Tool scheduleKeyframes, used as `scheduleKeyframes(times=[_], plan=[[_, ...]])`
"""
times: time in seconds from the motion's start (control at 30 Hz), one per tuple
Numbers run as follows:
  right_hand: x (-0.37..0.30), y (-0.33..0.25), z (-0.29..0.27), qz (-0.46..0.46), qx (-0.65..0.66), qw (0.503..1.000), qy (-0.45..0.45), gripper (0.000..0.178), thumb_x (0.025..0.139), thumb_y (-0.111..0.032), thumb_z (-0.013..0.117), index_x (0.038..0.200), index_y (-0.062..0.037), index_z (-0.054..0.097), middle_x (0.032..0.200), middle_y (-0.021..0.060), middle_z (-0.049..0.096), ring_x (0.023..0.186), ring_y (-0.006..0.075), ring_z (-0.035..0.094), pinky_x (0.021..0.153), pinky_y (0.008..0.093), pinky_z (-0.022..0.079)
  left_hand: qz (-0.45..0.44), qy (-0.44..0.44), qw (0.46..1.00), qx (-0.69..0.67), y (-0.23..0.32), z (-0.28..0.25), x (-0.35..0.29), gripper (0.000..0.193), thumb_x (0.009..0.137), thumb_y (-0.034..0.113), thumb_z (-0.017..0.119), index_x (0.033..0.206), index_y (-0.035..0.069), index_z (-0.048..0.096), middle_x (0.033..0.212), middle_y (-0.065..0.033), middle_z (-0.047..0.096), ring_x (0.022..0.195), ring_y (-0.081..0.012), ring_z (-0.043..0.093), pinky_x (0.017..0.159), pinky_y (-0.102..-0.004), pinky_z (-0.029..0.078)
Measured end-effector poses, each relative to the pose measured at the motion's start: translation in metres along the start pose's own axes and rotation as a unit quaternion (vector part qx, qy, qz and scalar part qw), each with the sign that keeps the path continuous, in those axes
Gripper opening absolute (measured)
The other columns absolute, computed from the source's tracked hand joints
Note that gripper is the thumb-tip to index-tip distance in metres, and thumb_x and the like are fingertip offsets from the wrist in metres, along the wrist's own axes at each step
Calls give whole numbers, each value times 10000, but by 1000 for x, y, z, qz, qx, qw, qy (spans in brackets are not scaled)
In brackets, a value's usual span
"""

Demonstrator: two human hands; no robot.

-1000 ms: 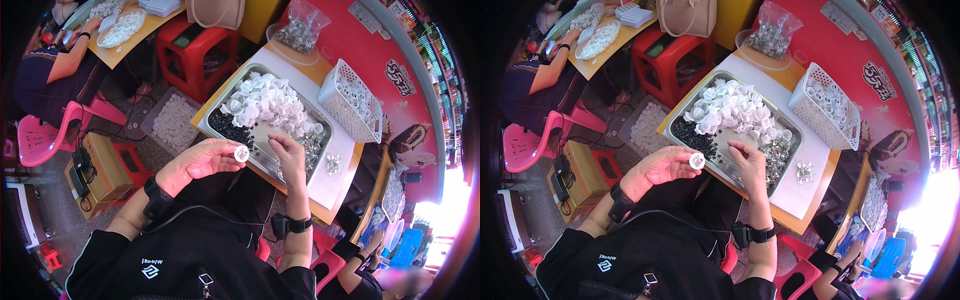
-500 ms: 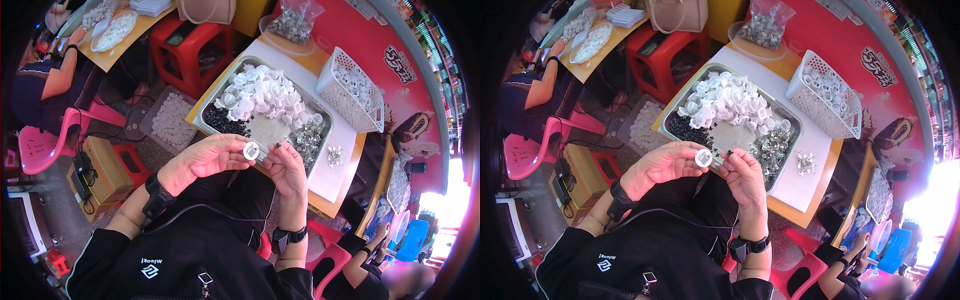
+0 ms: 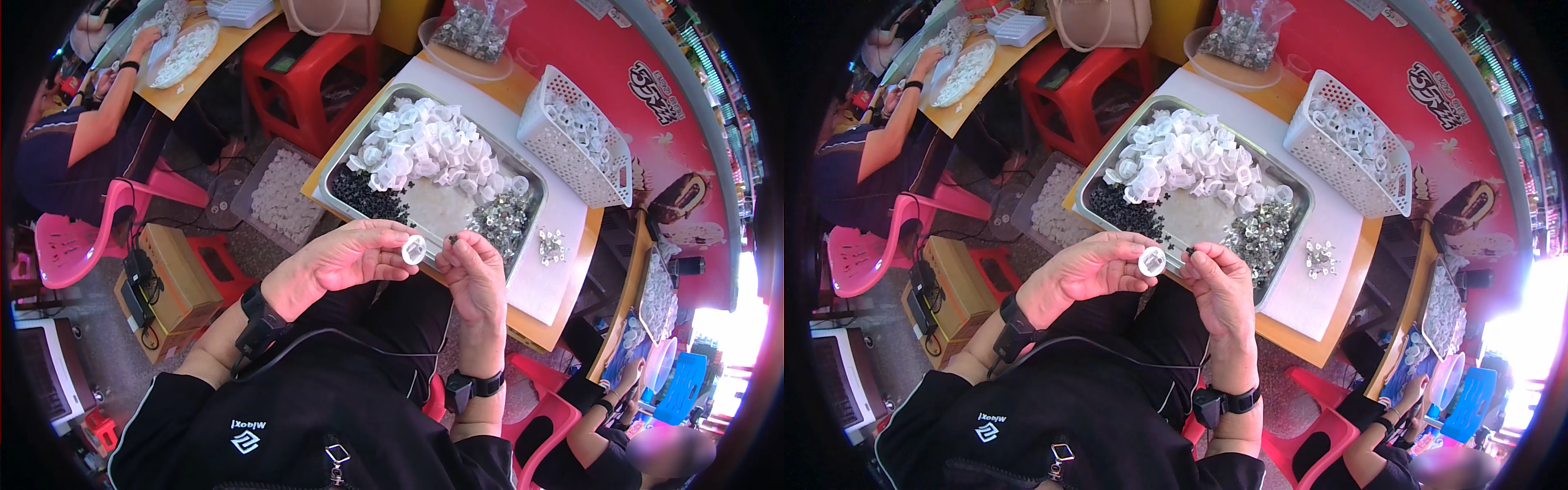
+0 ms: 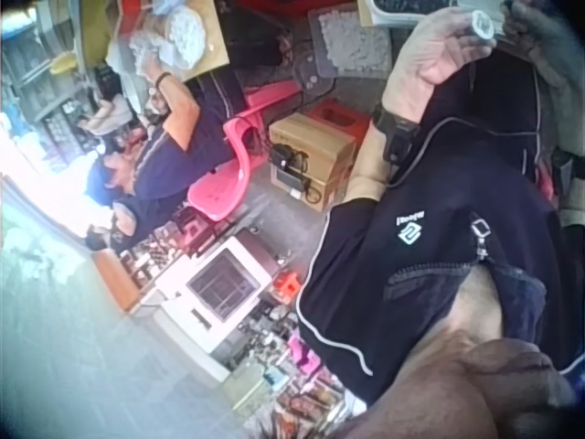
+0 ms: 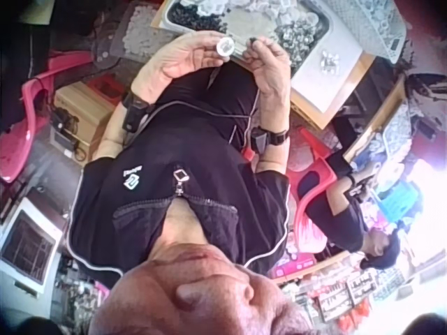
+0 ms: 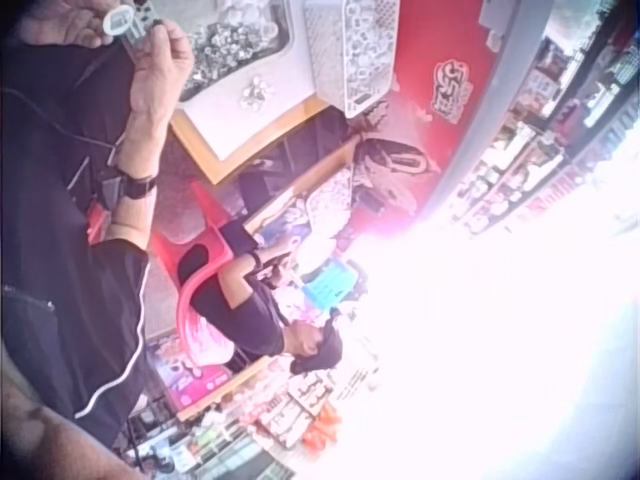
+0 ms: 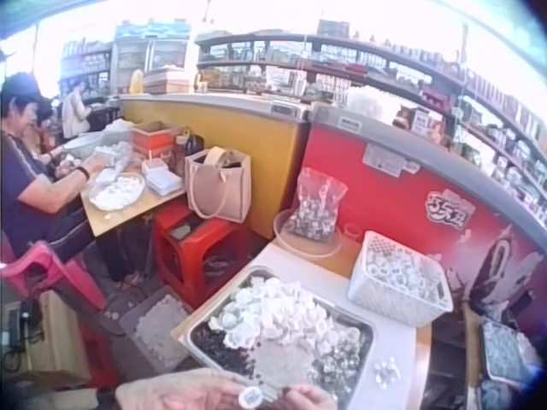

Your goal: Manually assembling small white components into larger assemblies at a factory workstation.

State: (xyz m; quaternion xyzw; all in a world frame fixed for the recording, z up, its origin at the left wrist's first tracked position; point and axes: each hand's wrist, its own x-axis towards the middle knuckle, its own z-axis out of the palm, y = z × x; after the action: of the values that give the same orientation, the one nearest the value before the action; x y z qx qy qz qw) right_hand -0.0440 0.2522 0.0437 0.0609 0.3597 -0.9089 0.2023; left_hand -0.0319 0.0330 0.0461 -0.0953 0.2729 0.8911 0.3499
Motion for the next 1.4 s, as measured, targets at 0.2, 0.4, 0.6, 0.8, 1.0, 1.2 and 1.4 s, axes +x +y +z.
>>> scheduleKeyframes(times=[0.2,0.4,0.6,0.8,1.0,1.2,1.4], plan=[[-9,-6,18,-130,-333,934,6,150,808,-6,717,953,-9,677,920,60,648,799,126,578,734,288,479,1,-8,1000,-15,-4,-4,1,266,940,197,604,1125,6,589,966,-94,668,855,-190,684,754,-289,593],[-11,-11,39,-293,-638,709,-61,203,724,-22,741,912,-85,697,890,50,592,841,218,580,743,316,449,-6,-25,1000,-15,-6,-3,1,232,954,205,586,1079,11,591,948,-92,664,844,-178,682,745,-276,590],[-11,-12,43,-349,-695,623,-87,230,692,-53,745,908,-105,686,893,24,596,857,218,579,774,355,427,-9,-33,999,-8,-9,-5,2,224,953,209,589,1066,17,594,936,-86,664,815,-164,680,735,-266,582],[-9,-11,42,-373,-702,598,-101,227,682,-49,746,896,-92,682,886,29,598,836,218,584,775,350,426,-17,-27,999,2,-10,-6,2,215,956,217,588,1051,24,597,903,-63,659,789,-147,674,718,-252,571],[-7,-8,37,-398,-693,590,-113,224,667,-45,754,877,-76,684,893,37,613,826,221,595,760,343,439,-22,-14,999,41,-12,-8,3,209,958,229,589,1046,41,606,891,-45,653,784,-137,663,732,-257,562],[-7,-4,31,-357,-656,652,-128,210,672,-32,756,867,-75,691,894,46,624,814,216,598,726,335,447,-53,-24,998,25,-16,-19,4,204,954,244,596,1008,51,629,893,-35,655,755,-132,647,726,-262,546],[-8,-2,32,-386,-670,618,-142,201,674,-27,758,859,-64,690,890,48,621,794,225,598,732,342,449,-55,-29,997,52,-16,-18,4,209,958,248,589,997,48,639,871,-33,657,760,-129,642,718,-260,541]])
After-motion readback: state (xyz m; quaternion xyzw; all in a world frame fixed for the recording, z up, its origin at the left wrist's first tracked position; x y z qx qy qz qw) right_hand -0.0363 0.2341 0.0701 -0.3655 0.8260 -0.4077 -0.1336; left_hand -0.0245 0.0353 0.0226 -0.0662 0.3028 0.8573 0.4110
